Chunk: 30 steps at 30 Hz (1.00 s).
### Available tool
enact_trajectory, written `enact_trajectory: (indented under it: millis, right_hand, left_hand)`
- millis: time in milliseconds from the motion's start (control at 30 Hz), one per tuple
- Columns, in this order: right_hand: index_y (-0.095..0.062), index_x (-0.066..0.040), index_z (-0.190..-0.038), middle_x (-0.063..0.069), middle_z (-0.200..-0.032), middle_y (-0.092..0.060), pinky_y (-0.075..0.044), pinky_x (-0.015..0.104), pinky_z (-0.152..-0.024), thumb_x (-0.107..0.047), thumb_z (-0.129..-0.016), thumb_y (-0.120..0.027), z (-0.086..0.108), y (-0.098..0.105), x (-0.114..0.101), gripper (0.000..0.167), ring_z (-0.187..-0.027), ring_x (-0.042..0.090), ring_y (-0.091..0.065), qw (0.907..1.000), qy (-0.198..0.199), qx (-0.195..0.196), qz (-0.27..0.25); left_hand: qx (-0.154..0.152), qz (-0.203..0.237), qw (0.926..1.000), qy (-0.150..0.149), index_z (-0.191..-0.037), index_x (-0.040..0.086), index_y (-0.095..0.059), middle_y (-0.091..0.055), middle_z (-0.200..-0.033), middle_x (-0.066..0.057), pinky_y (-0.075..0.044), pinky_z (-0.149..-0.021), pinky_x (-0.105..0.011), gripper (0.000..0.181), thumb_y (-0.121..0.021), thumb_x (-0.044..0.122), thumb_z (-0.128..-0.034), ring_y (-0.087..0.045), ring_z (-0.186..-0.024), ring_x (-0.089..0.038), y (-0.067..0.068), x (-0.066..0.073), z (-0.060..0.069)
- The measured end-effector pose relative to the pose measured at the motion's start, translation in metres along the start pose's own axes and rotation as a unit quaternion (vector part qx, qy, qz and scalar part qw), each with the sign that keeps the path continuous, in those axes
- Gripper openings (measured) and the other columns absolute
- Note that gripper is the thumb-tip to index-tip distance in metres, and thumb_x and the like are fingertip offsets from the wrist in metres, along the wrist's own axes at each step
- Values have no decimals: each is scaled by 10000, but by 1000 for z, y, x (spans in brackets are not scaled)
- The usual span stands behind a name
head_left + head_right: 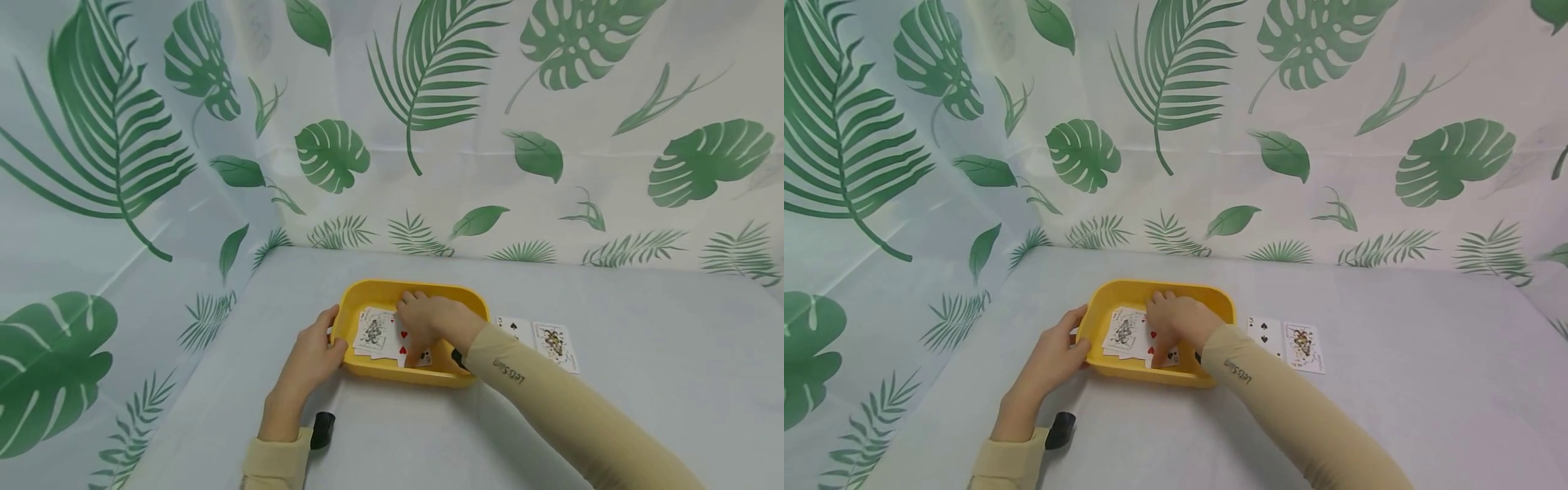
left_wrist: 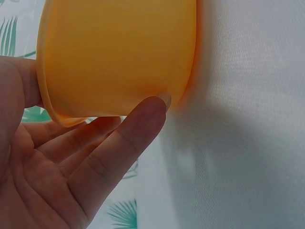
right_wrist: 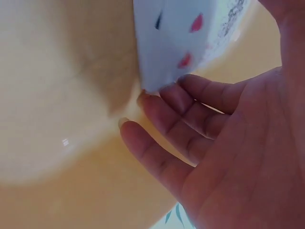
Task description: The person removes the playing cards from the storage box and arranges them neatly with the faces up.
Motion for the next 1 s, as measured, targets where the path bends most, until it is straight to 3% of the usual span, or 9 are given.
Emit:
enact_trajectory:
  millis: [233, 800, 1000]
  right_hand:
    - [-459, -12, -1432, 132, -1357, -479, -399, 400, -1081, -619, -696, -837, 1, -1, 1, 1026, -1181, 284, -433, 10000, 15, -15, -11]
    - [-491, -44, -1413, 145, -1452, -421, -399, 413, -1100, -573, -755, -818, 5, -2, -9, 906, -1252, 281, -436, 10000, 79, -5, 46]
    - [-502, -40, -1390, 126, -1364, -462, -406, 400, -1088, -555, -755, -826, 4, -2, -9, 880, -1192, 264, -450, 9999, 116, -25, -11]
  left_hand:
    - [-26, 11, 10000, 17, -1543, 42, -376, -504, -1476, -176, -537, -940, -443, 628, -534, 66, -936, -604, -1185, -339, -2, 1, -1]
    - [-21, -64, 10000, 39, -1543, 38, -376, -508, -1469, -187, -533, -945, -448, 626, -532, 64, -938, -603, -1182, -342, -1, 1, 1]
    - [-31, -25, 10000, 30, -1545, 45, -374, -506, -1474, -179, -538, -937, -437, 626, -532, 65, -940, -605, -1173, -323, -2, 0, 1]
Point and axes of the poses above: each hand's wrist, its own z-axis away from the middle knuckle, its own y-axis out of the back of the hand, x = y × z, the point moved 10 cm from there along -z, towards the middle knuckle
